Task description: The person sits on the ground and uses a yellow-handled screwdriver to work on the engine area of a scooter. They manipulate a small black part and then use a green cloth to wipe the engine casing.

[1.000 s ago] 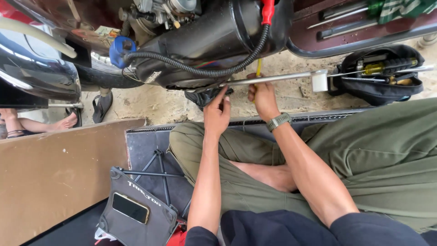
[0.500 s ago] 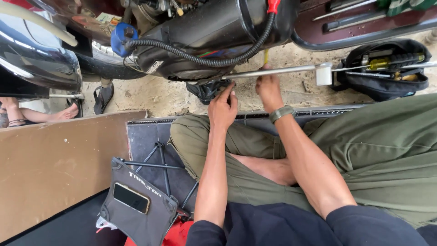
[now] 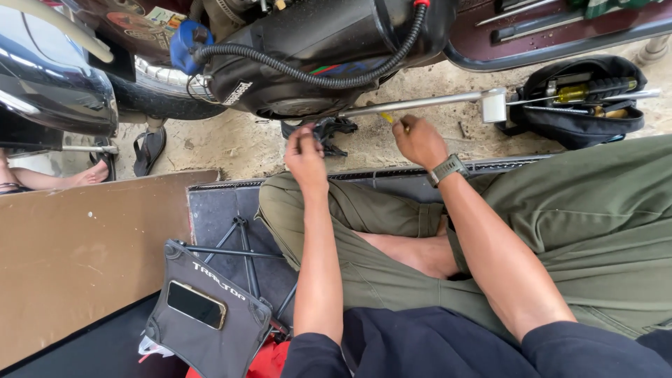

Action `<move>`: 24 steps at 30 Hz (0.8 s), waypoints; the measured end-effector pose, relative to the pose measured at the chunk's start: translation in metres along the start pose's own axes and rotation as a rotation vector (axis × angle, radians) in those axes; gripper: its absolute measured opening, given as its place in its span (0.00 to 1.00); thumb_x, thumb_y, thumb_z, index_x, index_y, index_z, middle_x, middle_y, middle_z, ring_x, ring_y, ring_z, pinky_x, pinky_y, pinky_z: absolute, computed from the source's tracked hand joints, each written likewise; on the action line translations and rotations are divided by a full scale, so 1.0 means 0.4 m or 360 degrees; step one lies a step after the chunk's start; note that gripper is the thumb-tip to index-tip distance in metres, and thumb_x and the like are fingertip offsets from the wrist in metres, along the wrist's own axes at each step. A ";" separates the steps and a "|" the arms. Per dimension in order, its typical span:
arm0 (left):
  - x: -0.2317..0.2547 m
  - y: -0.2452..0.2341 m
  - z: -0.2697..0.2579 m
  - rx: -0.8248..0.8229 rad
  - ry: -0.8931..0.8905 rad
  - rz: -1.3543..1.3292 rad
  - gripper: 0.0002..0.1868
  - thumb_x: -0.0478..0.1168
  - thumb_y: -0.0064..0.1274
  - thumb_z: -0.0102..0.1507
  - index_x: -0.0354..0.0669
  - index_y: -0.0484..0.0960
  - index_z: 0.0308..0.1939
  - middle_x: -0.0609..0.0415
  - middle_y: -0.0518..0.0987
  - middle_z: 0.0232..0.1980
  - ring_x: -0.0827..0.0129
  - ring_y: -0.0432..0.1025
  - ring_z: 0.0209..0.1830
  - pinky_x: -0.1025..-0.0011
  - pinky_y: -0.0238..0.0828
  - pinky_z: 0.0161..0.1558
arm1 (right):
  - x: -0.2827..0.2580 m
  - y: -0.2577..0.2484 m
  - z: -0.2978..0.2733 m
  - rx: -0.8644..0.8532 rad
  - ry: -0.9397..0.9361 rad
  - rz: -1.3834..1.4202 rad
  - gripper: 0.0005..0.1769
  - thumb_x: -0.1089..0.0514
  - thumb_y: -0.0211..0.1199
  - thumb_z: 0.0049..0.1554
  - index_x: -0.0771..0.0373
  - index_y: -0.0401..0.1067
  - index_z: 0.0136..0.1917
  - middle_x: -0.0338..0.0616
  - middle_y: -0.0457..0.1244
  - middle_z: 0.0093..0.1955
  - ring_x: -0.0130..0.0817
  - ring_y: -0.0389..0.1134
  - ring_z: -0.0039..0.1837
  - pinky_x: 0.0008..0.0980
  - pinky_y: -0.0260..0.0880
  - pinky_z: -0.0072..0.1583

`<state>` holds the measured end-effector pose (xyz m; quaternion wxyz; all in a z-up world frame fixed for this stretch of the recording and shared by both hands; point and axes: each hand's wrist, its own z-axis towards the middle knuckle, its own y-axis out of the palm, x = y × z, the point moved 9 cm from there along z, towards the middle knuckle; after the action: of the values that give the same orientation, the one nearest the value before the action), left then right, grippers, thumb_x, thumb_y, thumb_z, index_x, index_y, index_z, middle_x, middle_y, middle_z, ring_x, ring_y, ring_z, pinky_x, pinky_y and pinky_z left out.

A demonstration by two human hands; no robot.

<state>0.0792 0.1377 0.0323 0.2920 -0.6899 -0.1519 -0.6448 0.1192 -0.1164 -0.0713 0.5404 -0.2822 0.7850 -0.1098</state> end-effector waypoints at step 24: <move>0.144 -0.036 -0.022 -0.0197 0.0363 0.0577 0.08 0.41 0.44 0.72 0.48 0.80 0.46 0.60 0.76 0.33 0.74 0.67 0.29 0.73 0.63 0.32 | -0.055 0.038 0.099 0.0474 -0.1471 -0.0574 0.15 0.75 0.47 0.60 0.61 0.69 0.51 0.40 0.65 0.39 0.32 0.63 0.29 0.31 0.81 0.60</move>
<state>0.0707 0.1341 0.0914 0.3757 -0.6451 0.0485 -0.6636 0.1562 -0.0864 -0.0766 0.8375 -0.3521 0.3791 -0.1756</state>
